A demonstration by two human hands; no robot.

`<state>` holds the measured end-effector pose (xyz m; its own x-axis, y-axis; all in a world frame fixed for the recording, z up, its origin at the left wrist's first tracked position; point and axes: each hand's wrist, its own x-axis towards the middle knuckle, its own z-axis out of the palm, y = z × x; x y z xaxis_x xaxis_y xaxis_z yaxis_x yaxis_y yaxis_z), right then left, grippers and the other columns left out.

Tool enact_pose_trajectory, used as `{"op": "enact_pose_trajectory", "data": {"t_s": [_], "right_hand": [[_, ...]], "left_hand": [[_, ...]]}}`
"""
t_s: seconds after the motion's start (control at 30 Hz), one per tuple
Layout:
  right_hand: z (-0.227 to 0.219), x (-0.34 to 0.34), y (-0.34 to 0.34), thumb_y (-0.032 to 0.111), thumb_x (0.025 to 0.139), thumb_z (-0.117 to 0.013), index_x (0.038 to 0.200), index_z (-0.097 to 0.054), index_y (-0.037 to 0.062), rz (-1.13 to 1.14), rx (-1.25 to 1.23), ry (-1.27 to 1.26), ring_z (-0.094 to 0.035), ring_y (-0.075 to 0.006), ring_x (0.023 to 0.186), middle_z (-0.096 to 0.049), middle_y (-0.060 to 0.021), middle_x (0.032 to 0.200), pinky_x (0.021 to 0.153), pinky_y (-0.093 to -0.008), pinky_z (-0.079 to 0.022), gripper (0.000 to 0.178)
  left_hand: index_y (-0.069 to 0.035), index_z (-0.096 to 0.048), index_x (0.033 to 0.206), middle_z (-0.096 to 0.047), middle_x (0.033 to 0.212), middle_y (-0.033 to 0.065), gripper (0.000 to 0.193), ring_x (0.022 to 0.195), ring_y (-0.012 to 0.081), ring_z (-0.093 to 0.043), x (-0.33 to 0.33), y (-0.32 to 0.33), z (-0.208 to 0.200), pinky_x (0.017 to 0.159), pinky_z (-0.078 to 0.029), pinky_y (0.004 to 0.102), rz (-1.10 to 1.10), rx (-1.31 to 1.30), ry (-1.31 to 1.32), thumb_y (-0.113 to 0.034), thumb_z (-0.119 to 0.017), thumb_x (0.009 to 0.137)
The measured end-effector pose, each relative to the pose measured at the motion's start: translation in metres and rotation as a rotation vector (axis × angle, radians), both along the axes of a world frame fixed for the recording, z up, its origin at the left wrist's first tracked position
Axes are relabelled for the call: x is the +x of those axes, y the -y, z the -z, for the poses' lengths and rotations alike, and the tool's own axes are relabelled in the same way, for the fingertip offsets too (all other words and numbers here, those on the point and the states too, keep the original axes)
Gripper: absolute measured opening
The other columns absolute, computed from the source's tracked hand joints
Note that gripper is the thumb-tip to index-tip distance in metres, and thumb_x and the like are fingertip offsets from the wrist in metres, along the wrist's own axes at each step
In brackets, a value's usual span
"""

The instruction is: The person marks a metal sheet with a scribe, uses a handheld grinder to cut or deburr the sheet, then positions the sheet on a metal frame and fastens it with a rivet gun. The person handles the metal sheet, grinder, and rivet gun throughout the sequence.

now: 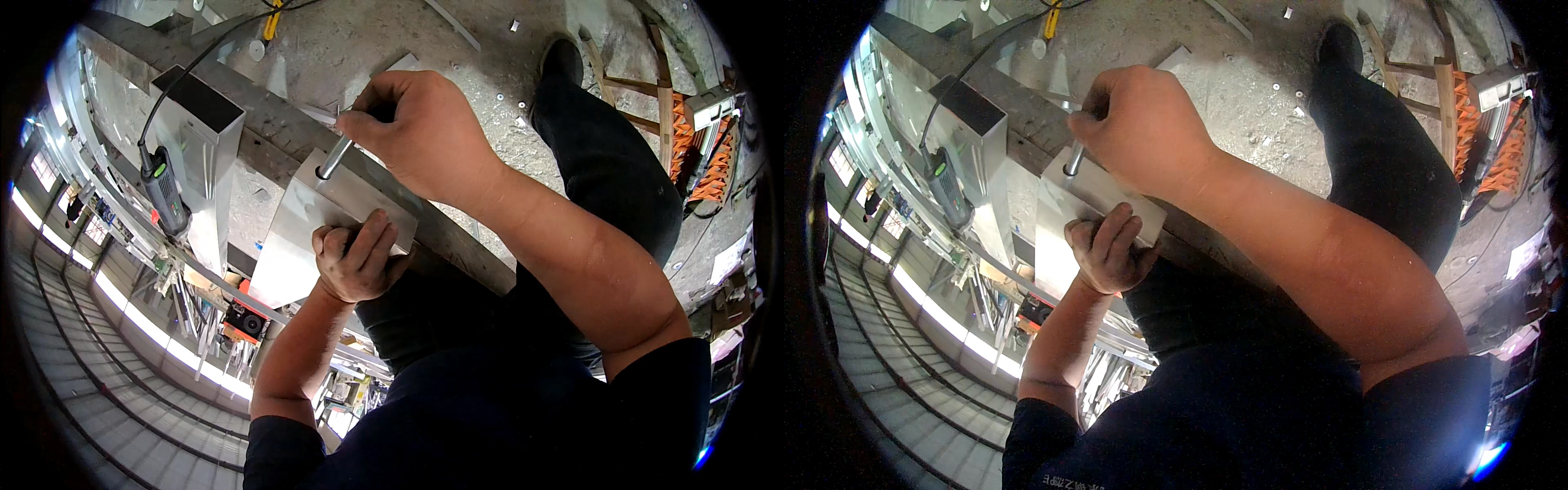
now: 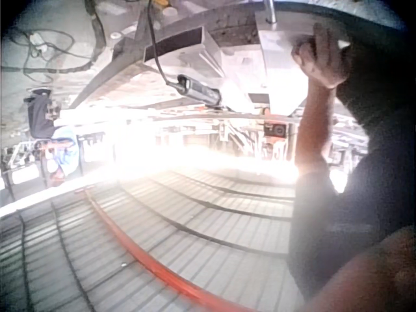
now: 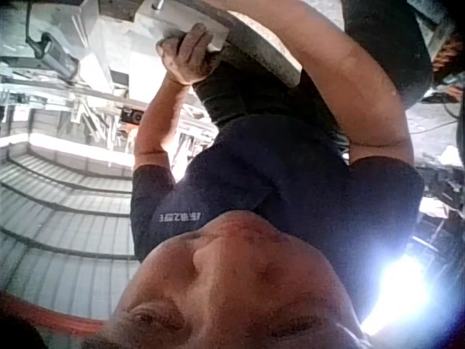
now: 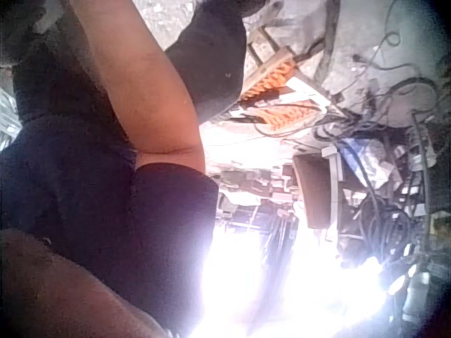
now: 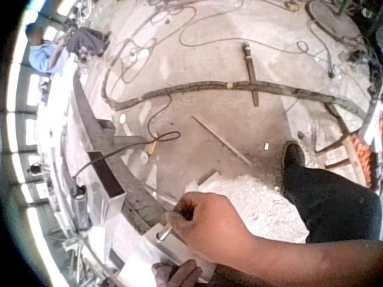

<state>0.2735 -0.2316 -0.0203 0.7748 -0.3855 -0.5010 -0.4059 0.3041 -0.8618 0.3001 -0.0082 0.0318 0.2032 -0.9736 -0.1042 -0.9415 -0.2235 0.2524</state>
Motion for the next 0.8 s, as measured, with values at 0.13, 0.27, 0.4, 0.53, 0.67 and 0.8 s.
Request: {"op": "enact_pose_trajectory", "data": {"t_s": [0.13, 0.27, 0.4, 0.53, 0.67, 0.8], "right_hand": [[-0.003, 0.001, 0.002, 0.025, 0.079, -0.072, 0.083, -0.071, -0.0025, 0.001, 0.07, -0.008, -0.068, -0.0354, 0.069, -0.068, -0.0202, 0.074, 0.068, -0.0394, -0.054, 0.028], [0.003, -0.002, -0.011, 0.032, 0.075, -0.073, 0.088, -0.07, -0.0031, 0.069, 0.085, 0.006, -0.068, -0.0376, 0.077, -0.069, -0.0223, 0.083, 0.073, -0.0399, -0.055, 0.037], [-0.005, -0.003, -0.013, 0.035, 0.077, -0.078, 0.098, -0.068, -0.0032, -0.438, 0.135, -0.144, -0.068, -0.0205, 0.08, -0.07, -0.0136, 0.086, 0.074, -0.0321, -0.053, 0.045], [0.0, -0.002, -0.027, 0.033, 0.076, -0.078, 0.102, -0.072, 0.0007, -0.514, 0.147, -0.068, -0.07, -0.022, 0.081, -0.073, -0.0134, 0.093, 0.076, -0.0322, -0.054, 0.042], [-0.002, 0.001, -0.027, 0.028, 0.075, -0.078, 0.098, -0.072, -0.0005, -0.5, 0.15, -0.014, -0.07, -0.0208, 0.08, -0.073, -0.0127, 0.091, 0.074, -0.0318, -0.054, 0.037], [-0.002, 0.004, -0.028, 0.034, 0.072, -0.075, 0.09, -0.072, -0.0004, -0.496, 0.168, -0.025, -0.07, -0.0272, 0.079, -0.072, -0.0143, 0.086, 0.073, -0.035, -0.054, 0.039]], "left_hand": [[-0.013, -0.071, 0.097, -0.066, 0.117, -0.0015, 0.047, 0.088, 0.0196, -0.045, -0.001, -0.001, 0.0, 0.076, -0.035, 0.0342, -0.008, -0.005, 0.003, -0.037, -0.083, 0.058], [-0.013, -0.072, 0.097, -0.066, 0.116, -0.002, 0.046, 0.088, 0.0198, -0.044, 0.0, 0.0, 0.0, 0.076, -0.036, 0.0346, -0.01, -0.006, 0.016, -0.037, -0.082, 0.059], [-0.014, -0.072, 0.096, -0.066, 0.112, -0.0031, 0.044, 0.088, 0.0202, -0.044, 0.0, 0.001, 0.0, 0.077, -0.036, 0.0352, -0.01, -0.014, 0.027, -0.038, -0.081, 0.061], [-0.016, -0.072, 0.095, -0.065, 0.109, -0.0048, 0.041, 0.092, 0.0206, -0.043, 0.0, 0.0, -0.001, 0.078, -0.036, 0.0356, -0.007, -0.03, 0.035, -0.04, -0.079, 0.063], [-0.016, -0.071, 0.096, -0.065, 0.11, -0.005, 0.042, 0.095, 0.0207, -0.043, 0.001, -0.001, -0.002, 0.079, -0.036, 0.036, 0.0, -0.029, 0.041, -0.041, -0.077, 0.062], [-0.016, -0.071, 0.098, -0.065, 0.113, -0.0046, 0.044, 0.09, 0.0193, -0.046, 0.001, 0.001, -0.003, 0.076, -0.038, 0.0345, -0.01, -0.04, 0.034, -0.039, -0.077, 0.06]]}}
